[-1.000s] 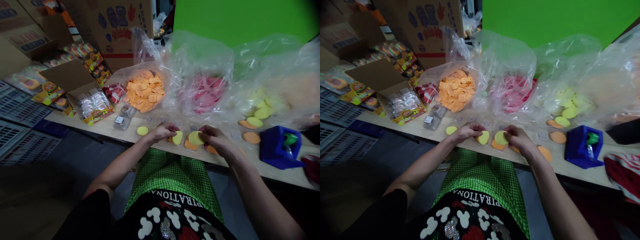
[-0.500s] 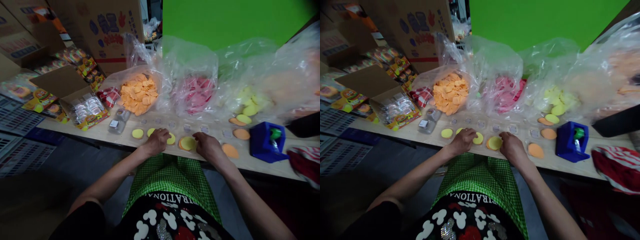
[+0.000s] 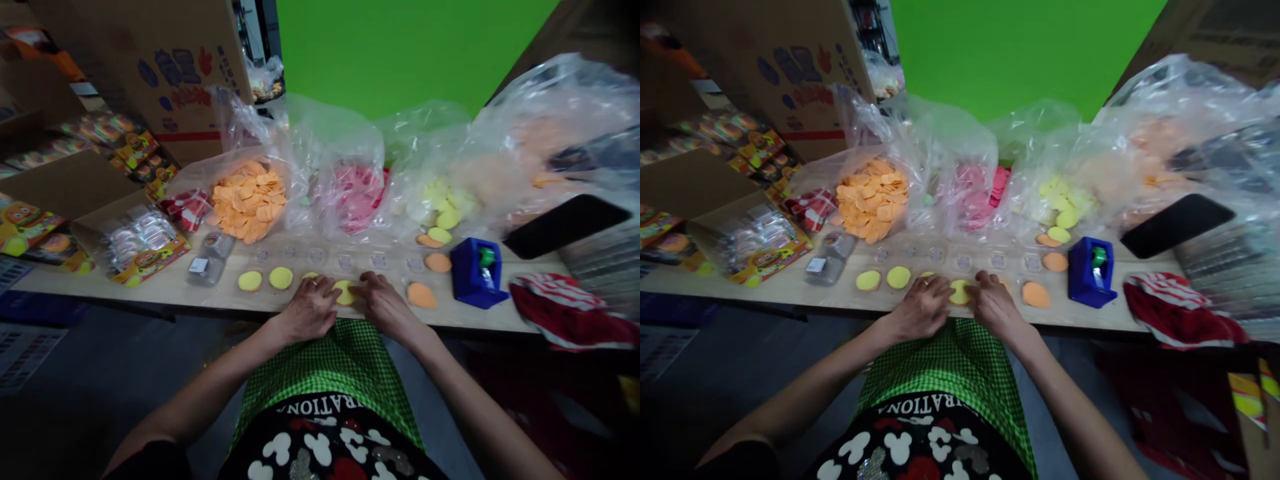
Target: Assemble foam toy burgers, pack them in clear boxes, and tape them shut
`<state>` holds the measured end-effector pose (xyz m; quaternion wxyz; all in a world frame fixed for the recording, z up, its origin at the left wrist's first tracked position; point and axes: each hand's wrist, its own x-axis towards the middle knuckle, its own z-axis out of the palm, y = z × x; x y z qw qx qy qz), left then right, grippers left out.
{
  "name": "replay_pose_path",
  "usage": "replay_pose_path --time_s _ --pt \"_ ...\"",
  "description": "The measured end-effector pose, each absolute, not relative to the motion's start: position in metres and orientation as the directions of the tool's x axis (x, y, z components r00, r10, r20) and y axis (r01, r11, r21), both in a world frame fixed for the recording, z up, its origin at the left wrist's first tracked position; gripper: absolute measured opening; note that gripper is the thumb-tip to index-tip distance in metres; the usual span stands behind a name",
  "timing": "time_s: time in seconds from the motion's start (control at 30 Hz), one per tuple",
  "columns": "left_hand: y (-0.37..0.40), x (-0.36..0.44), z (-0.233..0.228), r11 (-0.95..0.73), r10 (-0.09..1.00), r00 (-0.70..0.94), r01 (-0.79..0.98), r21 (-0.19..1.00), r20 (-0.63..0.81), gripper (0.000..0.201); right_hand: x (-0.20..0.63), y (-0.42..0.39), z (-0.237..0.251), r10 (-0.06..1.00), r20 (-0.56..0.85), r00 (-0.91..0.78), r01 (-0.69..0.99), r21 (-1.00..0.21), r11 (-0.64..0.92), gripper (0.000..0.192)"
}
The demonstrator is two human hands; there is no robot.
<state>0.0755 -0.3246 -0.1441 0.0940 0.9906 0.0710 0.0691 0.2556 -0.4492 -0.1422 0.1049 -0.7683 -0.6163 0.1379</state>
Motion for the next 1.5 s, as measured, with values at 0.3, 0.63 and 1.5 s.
replay_pose_path --time_s 0.3,0.63,1.5 --pt "-0.309 0.107 -0.148 -0.978 -0.171 0.982 -0.160 0.135 -0.076 0.042 0.337 -0.449 -0.101 0.863 -0.052 0.503 0.842 -0.196 -0.503 0.052" --pt "-0.315 0.122 -0.138 -0.994 -0.017 0.997 -0.009 0.109 -0.074 0.042 0.493 -0.414 -0.096 0.729 -0.058 0.682 0.729 0.136 -0.671 0.049" --pt "-0.354 0.443 -0.146 -0.590 0.493 0.850 0.483 0.647 -0.185 0.055 0.358 -0.530 -0.142 0.757 -0.081 0.648 0.696 -0.340 -0.632 0.026"
